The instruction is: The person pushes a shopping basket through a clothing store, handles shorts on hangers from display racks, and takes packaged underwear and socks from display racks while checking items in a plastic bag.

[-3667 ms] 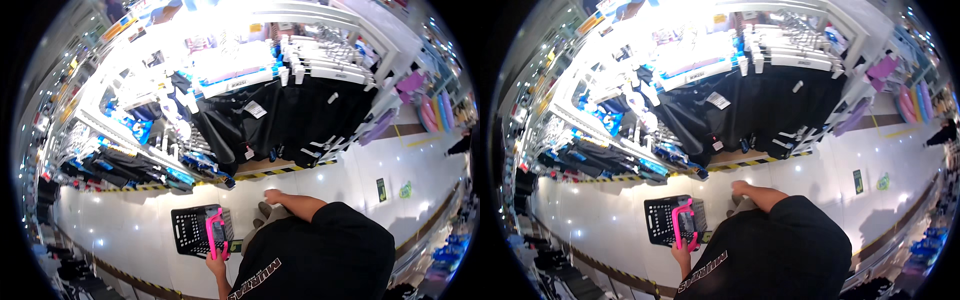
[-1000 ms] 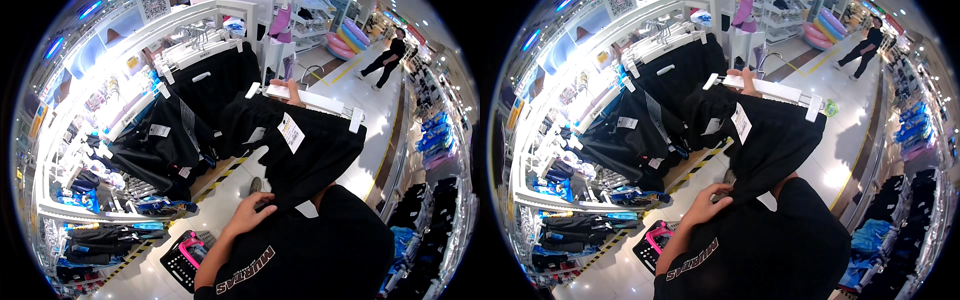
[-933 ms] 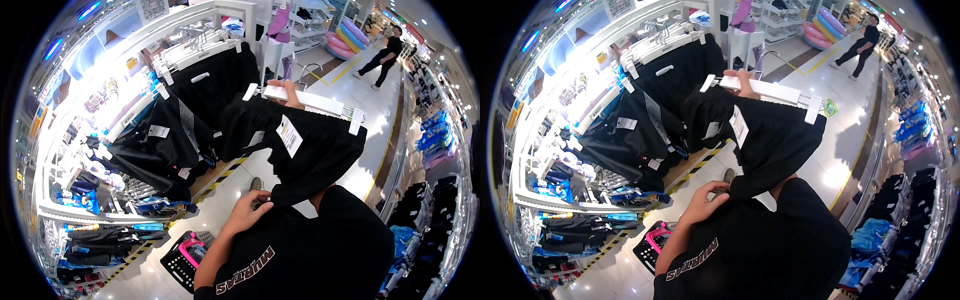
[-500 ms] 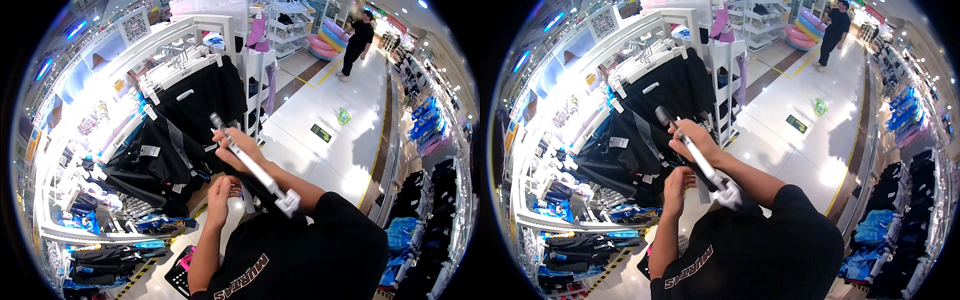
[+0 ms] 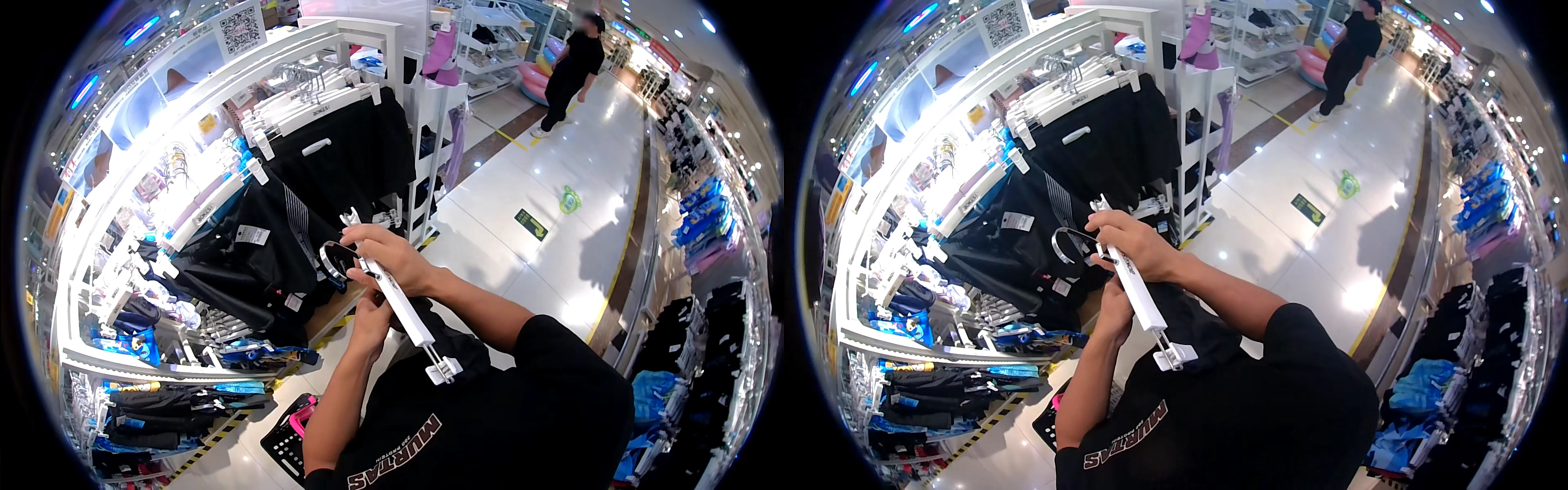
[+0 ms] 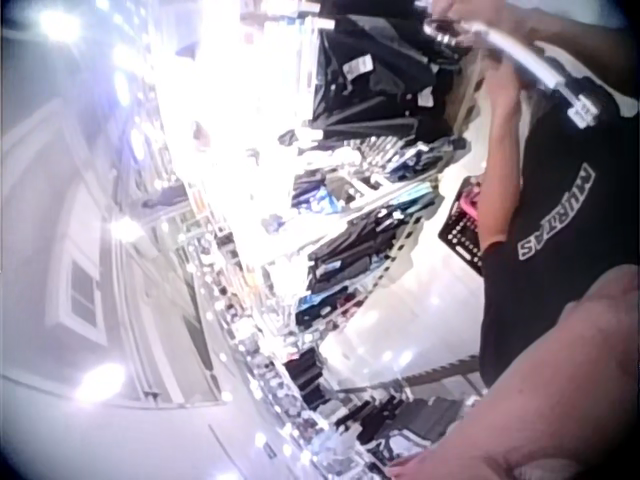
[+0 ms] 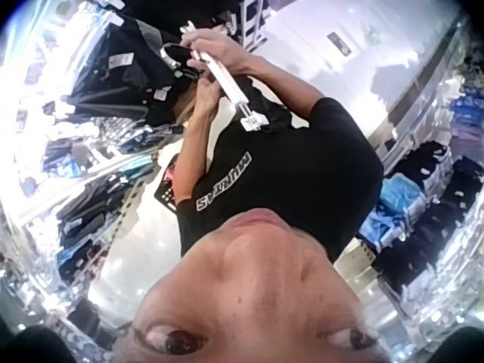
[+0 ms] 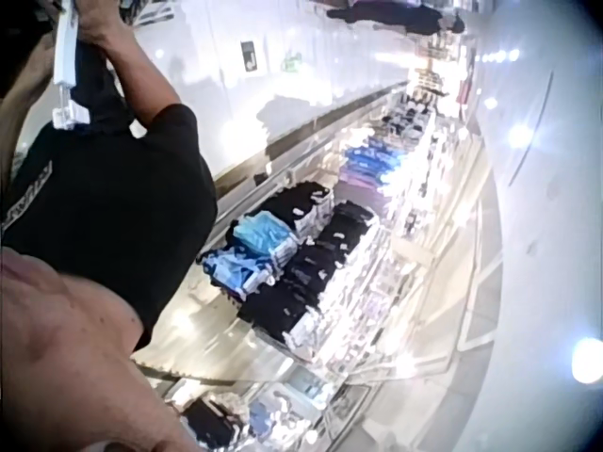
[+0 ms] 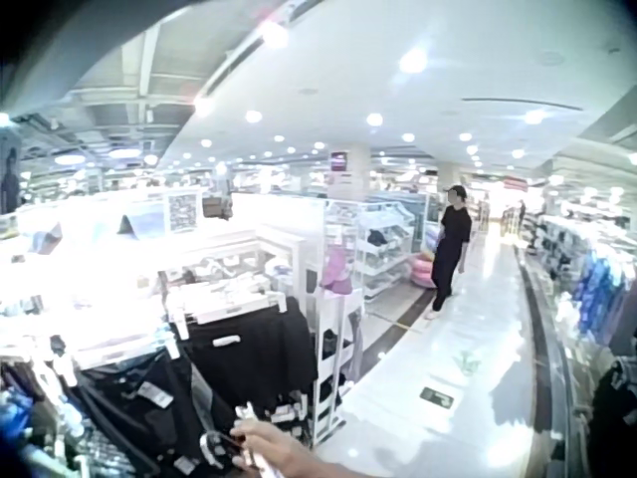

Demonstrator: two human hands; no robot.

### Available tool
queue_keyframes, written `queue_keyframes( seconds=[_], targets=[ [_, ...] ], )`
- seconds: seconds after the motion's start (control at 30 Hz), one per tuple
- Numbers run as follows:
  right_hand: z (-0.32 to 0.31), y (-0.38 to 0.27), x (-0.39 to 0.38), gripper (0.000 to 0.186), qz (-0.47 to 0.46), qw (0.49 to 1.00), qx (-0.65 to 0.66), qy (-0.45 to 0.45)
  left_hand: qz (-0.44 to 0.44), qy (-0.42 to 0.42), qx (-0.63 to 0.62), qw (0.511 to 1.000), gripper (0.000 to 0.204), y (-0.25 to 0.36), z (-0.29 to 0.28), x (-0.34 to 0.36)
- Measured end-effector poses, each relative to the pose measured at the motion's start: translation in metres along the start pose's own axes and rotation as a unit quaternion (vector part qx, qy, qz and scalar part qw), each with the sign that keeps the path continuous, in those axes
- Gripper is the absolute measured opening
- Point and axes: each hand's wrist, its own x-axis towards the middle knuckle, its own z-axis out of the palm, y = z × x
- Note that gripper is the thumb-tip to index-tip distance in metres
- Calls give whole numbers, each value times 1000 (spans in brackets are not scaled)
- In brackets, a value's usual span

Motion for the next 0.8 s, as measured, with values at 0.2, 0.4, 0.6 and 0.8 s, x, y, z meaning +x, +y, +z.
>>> queue_keyframes(
  seconds=[0.2,0.4,0.6,0.8],
  targets=[
    [-8,6,-3,26,48,998,-35,28,133,37,-17,990,22,-5,-13,11],
    [-13,17,0,19,33,991,-47,119,151,22,-9,988,23,-1,-11,4],
    [-26,18,20,22,15,969,-82,233,146,119,65,980,30,-84,-30,43],
    [-2,-5,59,24,-1,967,-22,252,2,124,196,973,29,-298,-118,118]
  ],
)
